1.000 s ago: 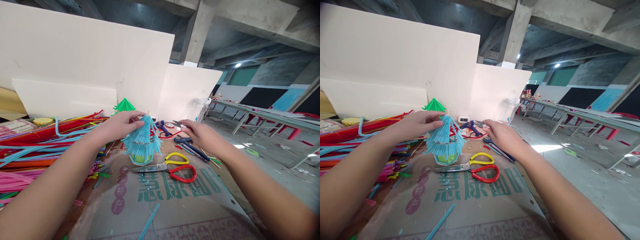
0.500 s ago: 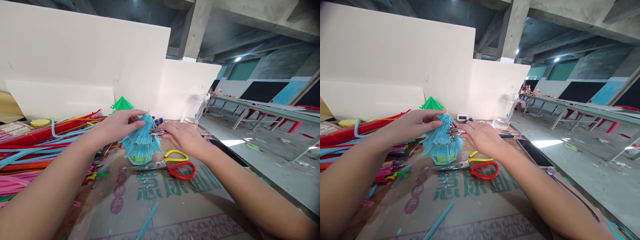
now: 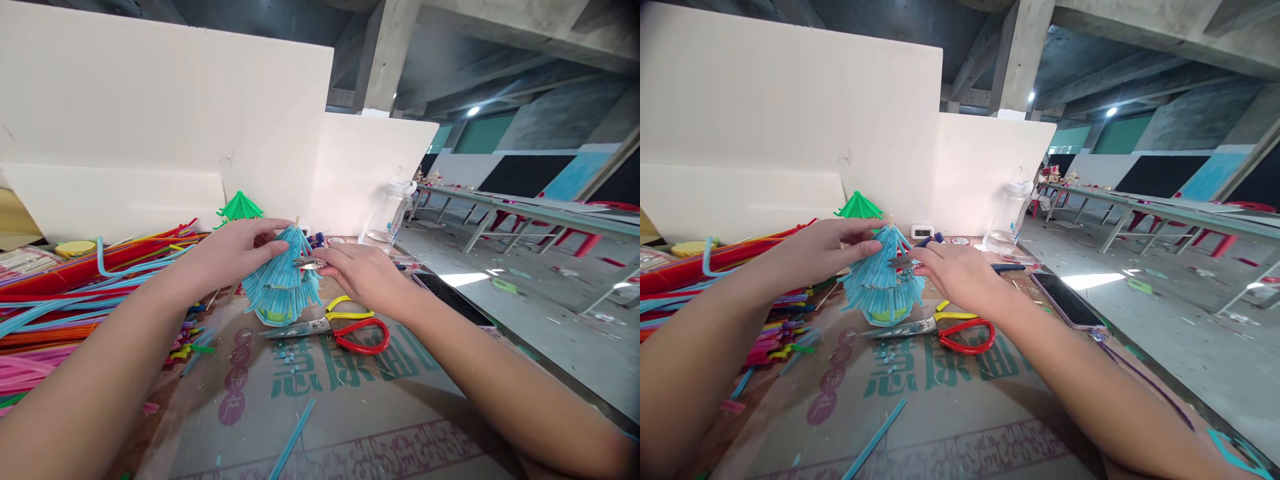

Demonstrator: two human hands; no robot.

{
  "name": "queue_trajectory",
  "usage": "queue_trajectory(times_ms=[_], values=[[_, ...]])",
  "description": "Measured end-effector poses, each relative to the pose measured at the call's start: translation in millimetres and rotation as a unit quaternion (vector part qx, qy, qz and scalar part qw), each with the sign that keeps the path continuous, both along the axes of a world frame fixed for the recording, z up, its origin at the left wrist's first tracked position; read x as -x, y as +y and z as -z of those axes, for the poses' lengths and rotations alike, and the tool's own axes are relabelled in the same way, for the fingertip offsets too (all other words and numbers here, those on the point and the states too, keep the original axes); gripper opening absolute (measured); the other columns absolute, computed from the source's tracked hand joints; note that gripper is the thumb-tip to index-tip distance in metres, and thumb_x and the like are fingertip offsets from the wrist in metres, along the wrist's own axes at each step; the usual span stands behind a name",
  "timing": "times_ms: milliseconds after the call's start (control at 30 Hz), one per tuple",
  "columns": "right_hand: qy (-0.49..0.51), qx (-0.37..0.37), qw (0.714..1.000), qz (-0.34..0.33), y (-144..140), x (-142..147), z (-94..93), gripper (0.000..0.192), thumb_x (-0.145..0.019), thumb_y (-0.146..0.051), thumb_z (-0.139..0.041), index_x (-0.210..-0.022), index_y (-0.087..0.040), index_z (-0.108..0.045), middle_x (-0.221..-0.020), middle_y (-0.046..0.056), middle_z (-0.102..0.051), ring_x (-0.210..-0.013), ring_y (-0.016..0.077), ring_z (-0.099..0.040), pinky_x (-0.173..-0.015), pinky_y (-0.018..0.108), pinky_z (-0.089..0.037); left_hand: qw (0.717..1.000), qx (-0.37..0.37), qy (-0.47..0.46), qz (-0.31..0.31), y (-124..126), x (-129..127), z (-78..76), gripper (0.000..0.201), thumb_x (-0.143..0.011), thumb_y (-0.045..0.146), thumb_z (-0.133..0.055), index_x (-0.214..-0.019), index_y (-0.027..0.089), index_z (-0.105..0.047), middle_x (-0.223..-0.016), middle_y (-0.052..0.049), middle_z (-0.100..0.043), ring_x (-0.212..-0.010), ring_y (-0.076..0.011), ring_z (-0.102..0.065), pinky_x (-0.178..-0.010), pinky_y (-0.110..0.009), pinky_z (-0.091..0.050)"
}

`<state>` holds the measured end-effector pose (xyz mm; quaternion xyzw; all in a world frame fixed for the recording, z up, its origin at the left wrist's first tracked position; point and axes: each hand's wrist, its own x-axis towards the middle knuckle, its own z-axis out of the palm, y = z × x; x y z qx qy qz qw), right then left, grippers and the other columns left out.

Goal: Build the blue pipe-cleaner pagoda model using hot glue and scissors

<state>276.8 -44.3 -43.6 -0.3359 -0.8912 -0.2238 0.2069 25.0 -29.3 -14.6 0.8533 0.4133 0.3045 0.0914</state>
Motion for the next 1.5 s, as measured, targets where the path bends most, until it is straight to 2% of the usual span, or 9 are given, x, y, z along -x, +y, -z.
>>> queue_trajectory(times_ms=[233,367,533,800,967,1067,1267,1500], values=[[0.001,-0.015,1.0,-0.007,-0.4,-1.9,0.0,0.034,-0.103,-0.032,-0.039,-0.121,-0.015,-0.063,-0.101,0.01,-0.07,-0.092,0.0211,-0.065,-0.075,0.031,-0.046,1.0,-0.009,0.002,0.018,-1.9,-2.0,-1.3,0.048,-0.091,0.049,-0.049,-0.133,0.028,-0.059,-0.108,0.0,-0.073,-0.091,-0.0197,-0.066,-0.084,-0.03,-0.052],[0.005,-0.035,0.999,-0.012,-3.2,-1.7,-1.1,0.035,-0.103,-0.034,-0.038,-0.117,-0.015,-0.064,-0.098,0.009,-0.071,-0.09,0.0214,-0.066,-0.074,0.032,-0.047,1.0,-0.013,0.01,0.02,-2.1,-1.8,-2.2,0.049,-0.092,0.047,-0.048,-0.135,0.025,-0.058,-0.106,-0.001,-0.072,-0.088,-0.0179,-0.066,-0.084,-0.029,-0.051],[0.004,-0.064,0.998,-0.018,-5.2,-2.8,-5.5,0.035,-0.102,-0.036,-0.039,-0.118,-0.015,-0.063,-0.108,0.01,-0.072,-0.087,0.021,-0.067,-0.071,0.032,-0.047,0.999,-0.004,0.013,0.033,-2.9,-1.4,-3.0,0.047,-0.093,0.046,-0.046,-0.134,0.027,-0.058,-0.11,-0.001,-0.072,-0.094,-0.0187,-0.065,-0.084,-0.029,-0.051],[-0.007,-0.06,0.998,-0.015,-4.8,-5.7,-6.9,0.034,-0.102,-0.036,-0.041,-0.117,-0.016,-0.064,-0.106,0.01,-0.072,-0.084,0.0203,-0.068,-0.068,0.031,-0.046,0.999,-0.028,0.023,0.025,-4.0,-1.8,-3.7,0.046,-0.092,0.042,-0.05,-0.135,0.028,-0.058,-0.1,0.0,-0.073,-0.084,-0.0163,-0.065,-0.079,-0.027,-0.051],[-0.013,-0.045,0.999,-0.005,-7.5,-4.9,-8.8,0.035,-0.102,-0.036,-0.04,-0.117,-0.016,-0.064,-0.105,0.01,-0.072,-0.088,0.0212,-0.068,-0.071,0.031,-0.046,0.999,-0.035,0.02,0.02,-4.0,-1.7,-3.4,0.047,-0.092,0.046,-0.049,-0.134,0.028,-0.059,-0.106,0.0,-0.073,-0.089,-0.0174,-0.065,-0.08,-0.027,-0.051],[-0.018,-0.041,0.999,0.001,-9.0,-4.1,-9.6,0.034,-0.102,-0.035,-0.041,-0.117,-0.015,-0.064,-0.106,0.011,-0.072,-0.091,0.0226,-0.067,-0.074,0.033,-0.046,0.999,-0.037,0.02,0.021,-4.1,-1.9,-3.4,0.047,-0.092,0.046,-0.049,-0.135,0.028,-0.058,-0.103,0.001,-0.073,-0.086,-0.0167,-0.066,-0.077,-0.026,-0.052],[-0.028,-0.033,0.999,0.033,-14.6,0.0,-11.2,0.032,-0.102,-0.033,-0.041,-0.117,-0.018,-0.065,-0.102,0.008,-0.073,-0.087,0.0226,-0.068,-0.069,0.033,-0.046,0.998,-0.045,0.024,0.021,-6.7,-2.9,-4.5,0.046,-0.092,0.047,-0.05,-0.133,0.028,-0.06,-0.111,0.0,-0.073,-0.091,-0.0176,-0.067,-0.078,-0.026,-0.051],[-0.024,-0.043,0.999,0.01,-10.2,-3.0,-8.8,0.035,-0.103,-0.033,-0.038,-0.118,-0.016,-0.064,-0.104,0.01,-0.073,-0.092,0.0216,-0.067,-0.074,0.032,-0.046,0.999,-0.037,0.015,0.026,-4.9,-2.3,-2.7,0.047,-0.092,0.047,-0.05,-0.134,0.028,-0.059,-0.112,0.0,-0.073,-0.09,-0.0176,-0.067,-0.08,-0.027,-0.051]])
